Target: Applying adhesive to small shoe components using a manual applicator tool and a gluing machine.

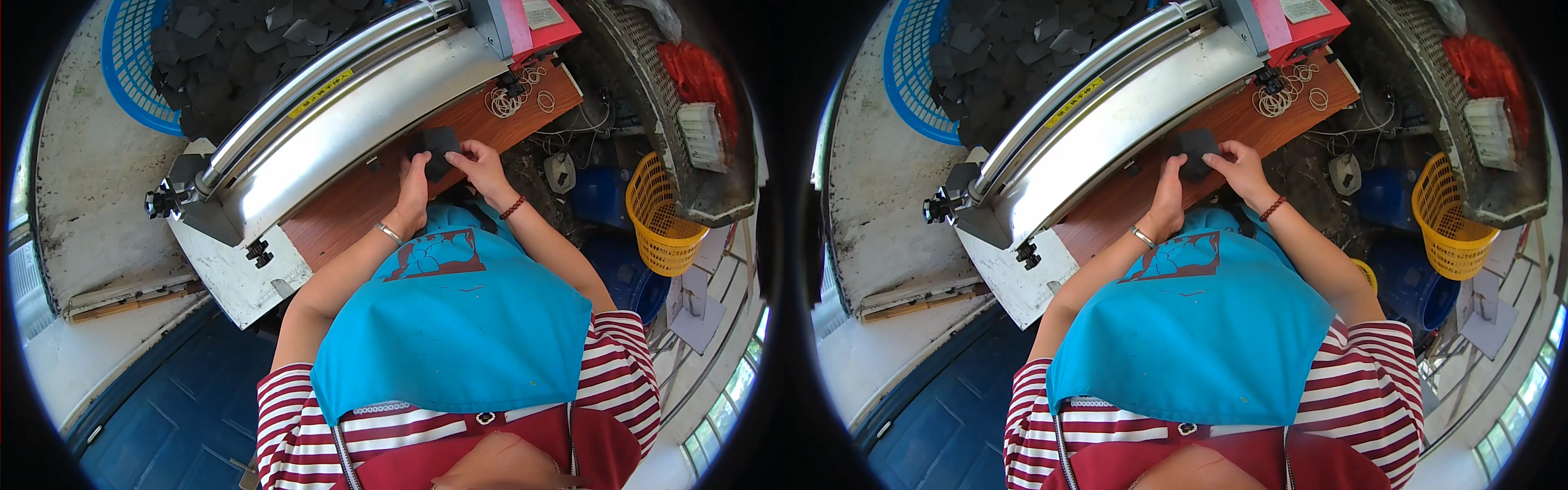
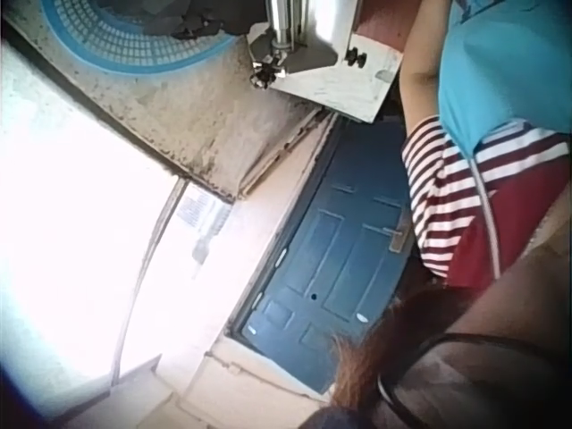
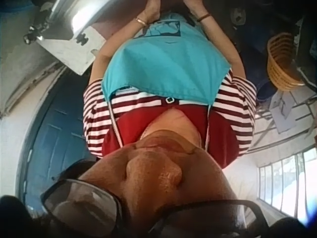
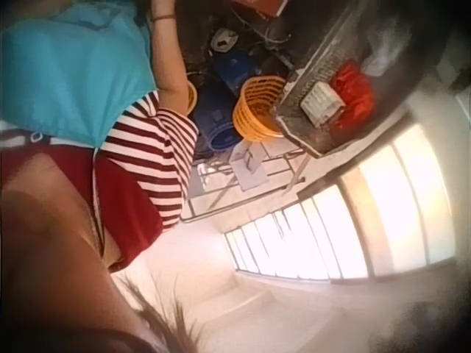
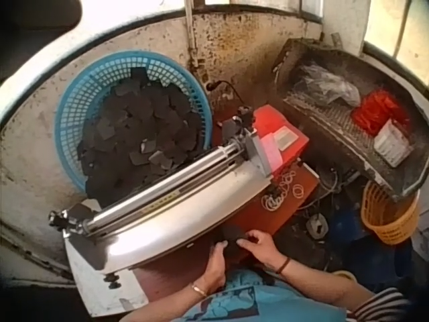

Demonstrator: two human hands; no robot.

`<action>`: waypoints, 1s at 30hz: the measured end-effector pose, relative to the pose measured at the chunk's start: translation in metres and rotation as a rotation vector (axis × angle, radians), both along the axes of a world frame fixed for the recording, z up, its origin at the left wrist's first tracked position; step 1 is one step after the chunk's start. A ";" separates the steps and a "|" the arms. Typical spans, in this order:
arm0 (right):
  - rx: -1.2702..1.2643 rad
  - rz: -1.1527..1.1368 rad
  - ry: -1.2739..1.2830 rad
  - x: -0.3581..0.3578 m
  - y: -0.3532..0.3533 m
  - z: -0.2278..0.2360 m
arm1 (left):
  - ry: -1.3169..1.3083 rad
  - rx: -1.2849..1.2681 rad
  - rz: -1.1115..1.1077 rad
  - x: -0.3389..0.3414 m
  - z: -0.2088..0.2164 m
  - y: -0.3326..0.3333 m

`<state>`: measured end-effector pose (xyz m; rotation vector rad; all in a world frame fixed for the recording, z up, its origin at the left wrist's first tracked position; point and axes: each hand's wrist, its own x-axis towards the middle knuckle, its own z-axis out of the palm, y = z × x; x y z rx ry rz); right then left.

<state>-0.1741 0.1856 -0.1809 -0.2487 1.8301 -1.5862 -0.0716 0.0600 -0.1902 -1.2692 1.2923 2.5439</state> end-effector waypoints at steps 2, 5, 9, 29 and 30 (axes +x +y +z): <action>0.040 -0.001 -0.119 -0.002 0.001 0.011 | -0.011 -0.146 0.018 0.009 0.003 -0.003; 0.000 -0.080 -0.185 -0.007 0.007 0.011 | -0.062 -0.284 -0.052 0.020 0.027 -0.009; -0.046 -0.068 -0.190 -0.006 0.011 0.022 | -0.016 -0.317 -0.212 0.025 0.052 -0.017; -0.245 0.161 -0.088 0.003 -0.031 0.112 | 0.243 -1.071 -0.242 0.012 0.130 -0.061; -0.255 0.161 -0.012 0.008 -0.036 0.116 | 0.222 -1.185 -0.182 0.013 0.134 -0.060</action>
